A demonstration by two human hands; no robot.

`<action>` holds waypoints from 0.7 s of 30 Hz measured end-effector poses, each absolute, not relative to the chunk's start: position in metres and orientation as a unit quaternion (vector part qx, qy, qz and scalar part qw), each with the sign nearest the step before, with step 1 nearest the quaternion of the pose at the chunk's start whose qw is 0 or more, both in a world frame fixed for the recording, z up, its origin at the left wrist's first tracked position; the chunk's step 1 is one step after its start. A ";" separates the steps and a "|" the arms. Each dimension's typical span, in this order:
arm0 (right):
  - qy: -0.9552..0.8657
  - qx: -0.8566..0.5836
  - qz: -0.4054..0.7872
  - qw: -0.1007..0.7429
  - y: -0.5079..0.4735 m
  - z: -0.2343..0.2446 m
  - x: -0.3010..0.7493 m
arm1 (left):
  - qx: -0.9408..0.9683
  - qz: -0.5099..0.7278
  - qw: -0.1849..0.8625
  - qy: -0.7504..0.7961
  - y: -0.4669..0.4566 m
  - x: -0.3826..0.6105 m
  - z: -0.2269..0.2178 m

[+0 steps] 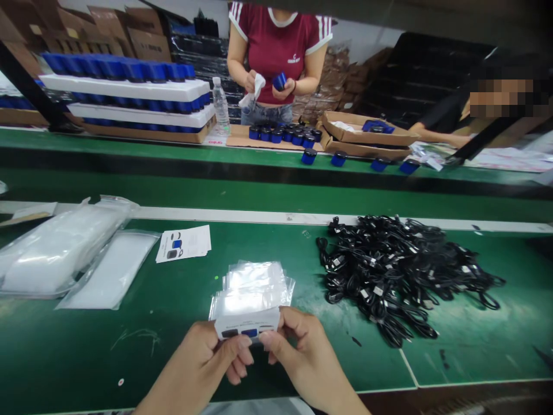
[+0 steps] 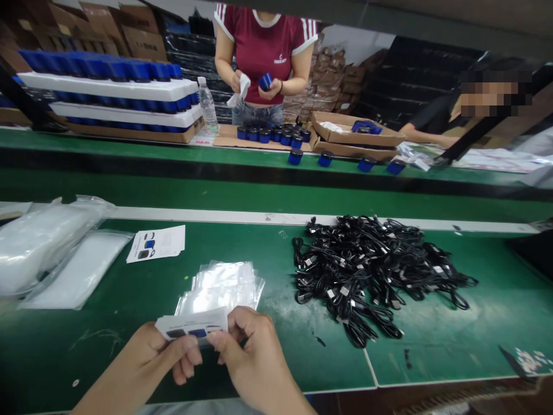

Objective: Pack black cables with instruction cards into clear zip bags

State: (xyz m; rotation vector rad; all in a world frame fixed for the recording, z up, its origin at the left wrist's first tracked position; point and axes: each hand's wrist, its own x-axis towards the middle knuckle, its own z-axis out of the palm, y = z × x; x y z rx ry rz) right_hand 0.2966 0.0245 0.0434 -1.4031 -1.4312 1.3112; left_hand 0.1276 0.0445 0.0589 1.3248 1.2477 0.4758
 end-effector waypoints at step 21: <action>-0.647 -0.558 0.438 0.279 0.018 0.034 0.286 | 0.672 0.147 0.539 0.485 0.053 0.123 0.056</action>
